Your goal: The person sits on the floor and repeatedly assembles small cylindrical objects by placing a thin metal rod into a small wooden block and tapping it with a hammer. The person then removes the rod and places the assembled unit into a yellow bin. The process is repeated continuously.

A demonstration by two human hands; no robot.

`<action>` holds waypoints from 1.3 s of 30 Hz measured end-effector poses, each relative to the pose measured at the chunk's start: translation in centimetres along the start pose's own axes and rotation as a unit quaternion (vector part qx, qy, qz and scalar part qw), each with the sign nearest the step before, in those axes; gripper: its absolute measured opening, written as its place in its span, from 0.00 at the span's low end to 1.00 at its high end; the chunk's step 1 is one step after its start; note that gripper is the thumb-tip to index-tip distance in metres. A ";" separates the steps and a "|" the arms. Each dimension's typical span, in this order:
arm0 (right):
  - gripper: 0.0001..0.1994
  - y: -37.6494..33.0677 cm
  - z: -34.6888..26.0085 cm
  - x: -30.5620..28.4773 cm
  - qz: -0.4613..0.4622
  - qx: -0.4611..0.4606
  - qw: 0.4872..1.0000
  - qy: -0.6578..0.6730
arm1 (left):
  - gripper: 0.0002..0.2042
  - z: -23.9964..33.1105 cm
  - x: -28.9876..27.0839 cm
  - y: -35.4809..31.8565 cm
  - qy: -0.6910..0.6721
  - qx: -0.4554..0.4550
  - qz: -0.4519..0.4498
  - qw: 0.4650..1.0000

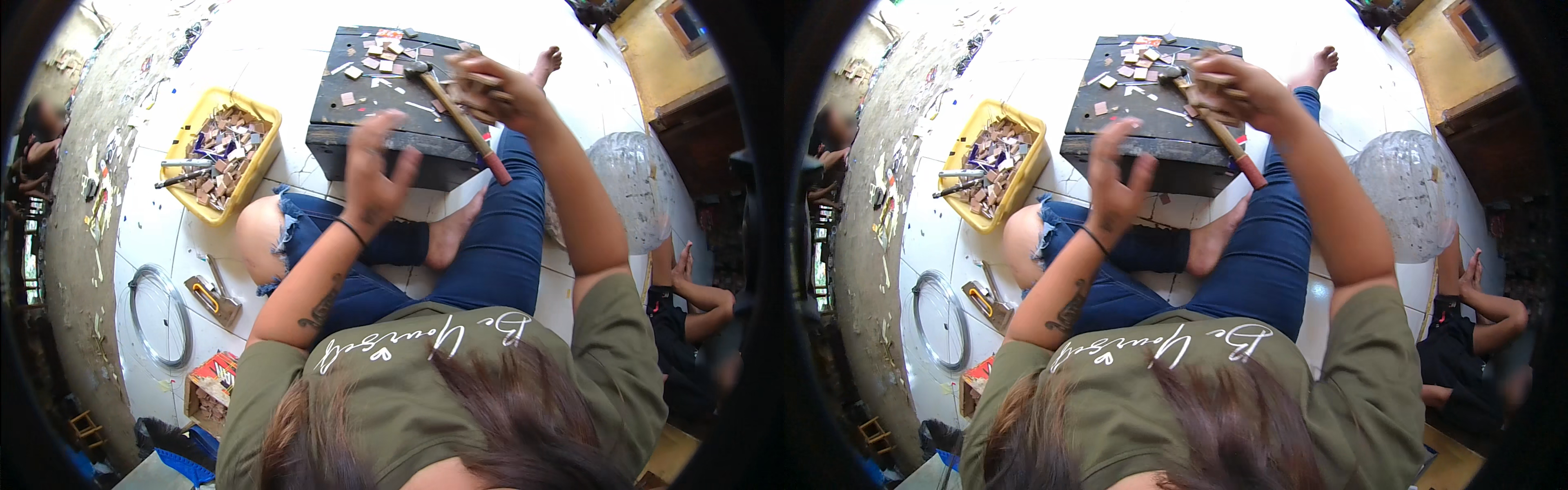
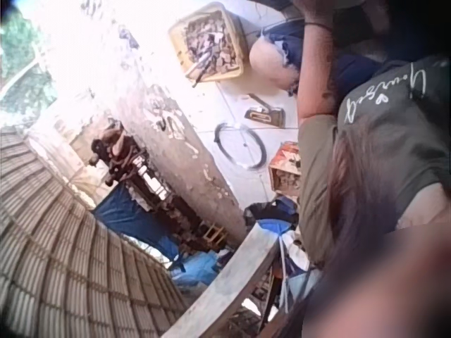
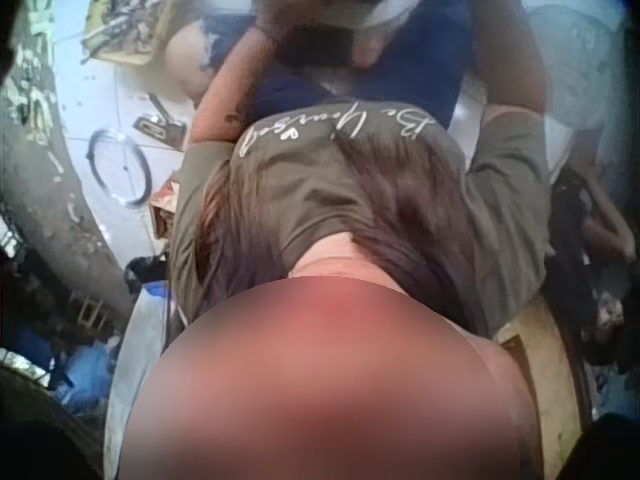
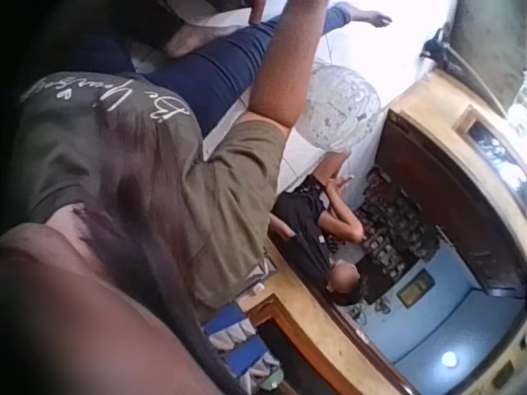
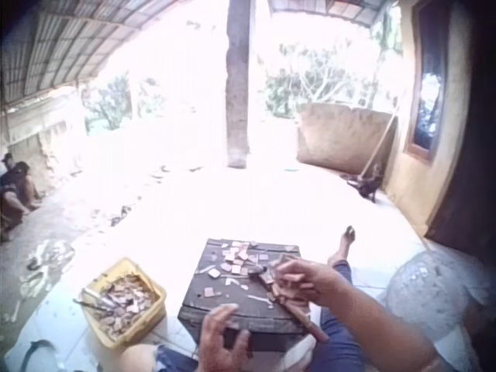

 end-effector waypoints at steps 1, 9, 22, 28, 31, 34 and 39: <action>0.19 1.9 0.4 2.7 -0.037 -0.020 0.999 0.011 | 0.25 -2.0 -2.0 0.7 0.007 -0.057 0.035 0.998; 0.27 6.9 0.0 10.7 0.203 -0.307 0.761 -0.534 | 0.26 -10.2 -2.9 4.6 -0.106 -0.159 0.117 0.975; 0.27 5.0 2.8 12.2 0.124 -0.415 0.690 -0.580 | 0.20 -12.3 -0.4 6.1 -0.155 -0.194 0.099 0.964; 0.31 3.9 1.1 11.2 -0.006 -0.436 0.629 -0.644 | 0.21 -12.2 -0.9 5.6 -0.163 -0.235 0.109 0.952; 0.27 5.9 -1.9 9.0 -0.113 -0.393 0.762 -0.503 | 0.21 -11.4 -1.1 5.6 -0.146 -0.217 0.103 0.960; 0.12 8.9 -3.9 6.3 -0.041 -0.308 0.742 -0.594 | 0.23 -10.4 -1.1 5.7 -0.073 -0.188 0.082 0.976; 0.06 9.7 -2.6 7.6 -0.057 -0.356 0.605 -0.709 | 0.30 -8.5 -0.9 5.9 0.054 -0.129 0.035 0.990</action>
Point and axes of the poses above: each hand's wrist, its own y-axis towards the middle knuckle, its own x-axis out of the palm, z = x × y, the point moved 6 cm from there along y, towards the middle knuckle, and after that the axes turned 11 degrees about -y, right-handed, at the moved point
